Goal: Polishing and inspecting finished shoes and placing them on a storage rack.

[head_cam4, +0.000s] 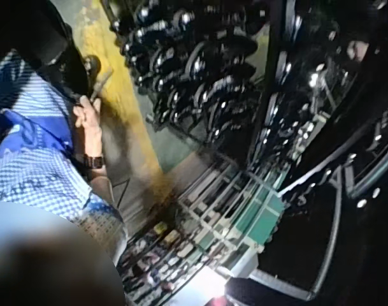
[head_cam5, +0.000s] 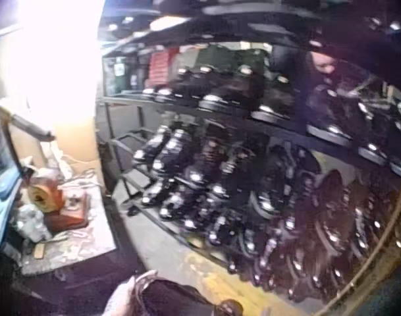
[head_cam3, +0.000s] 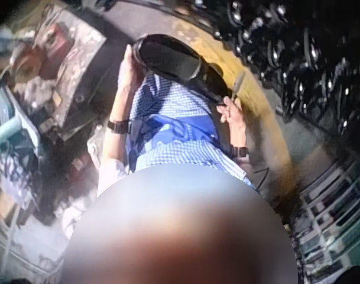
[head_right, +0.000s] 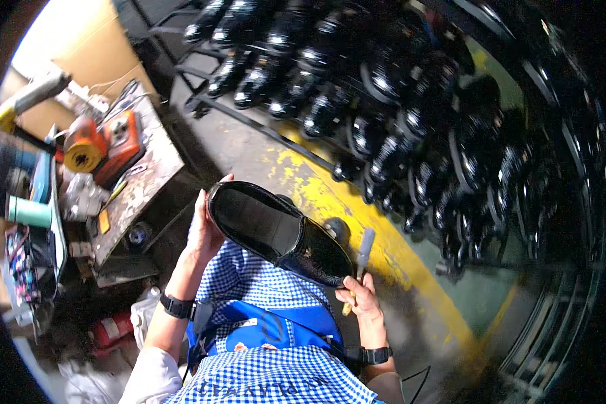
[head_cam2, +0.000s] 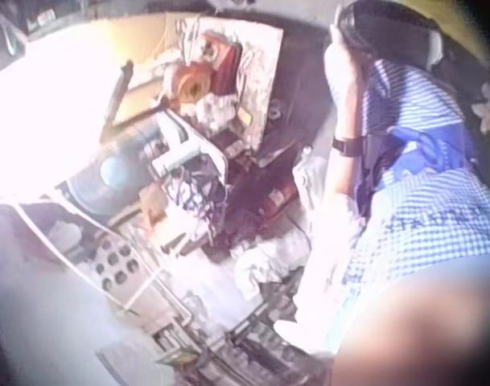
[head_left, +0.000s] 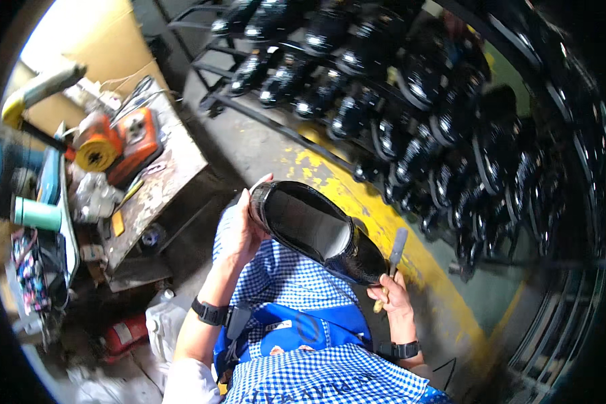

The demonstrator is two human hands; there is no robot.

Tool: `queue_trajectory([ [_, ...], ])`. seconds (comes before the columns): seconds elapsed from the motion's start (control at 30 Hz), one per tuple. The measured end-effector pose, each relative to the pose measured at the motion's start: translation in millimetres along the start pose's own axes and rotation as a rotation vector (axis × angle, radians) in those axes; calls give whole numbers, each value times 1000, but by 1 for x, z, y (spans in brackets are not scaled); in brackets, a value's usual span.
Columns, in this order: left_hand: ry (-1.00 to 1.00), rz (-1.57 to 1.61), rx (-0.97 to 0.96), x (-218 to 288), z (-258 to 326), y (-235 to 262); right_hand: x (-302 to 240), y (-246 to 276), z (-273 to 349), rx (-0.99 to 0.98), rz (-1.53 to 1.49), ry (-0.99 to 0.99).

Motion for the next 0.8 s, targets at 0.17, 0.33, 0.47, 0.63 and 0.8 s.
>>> queue_trajectory([
  [0.17,-221,75,60,28,8,42,-16,-59,-49,-67,233,3],
  [0.33,-226,301,309,21,8,82,15,-118,-107,-22,-157,-134],
  [0.47,-404,-151,494,-6,26,94,31,-182,-166,145,-56,-133],
  [0.63,-551,-510,545,-13,36,98,43,-278,-244,107,-30,-63],
  [0.8,-693,-819,682,0,37,102,64,-356,-308,80,-2,-77],
])
Point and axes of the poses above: each hand's wrist, its own z-axis away from the middle knuckle, its own y-axis out of the back of the hand, x = y × z, the point moved 3 cm from there along -z, towards the middle knuckle, and after that the axes turned 8 degrees about -z, right-handed, at the moved point
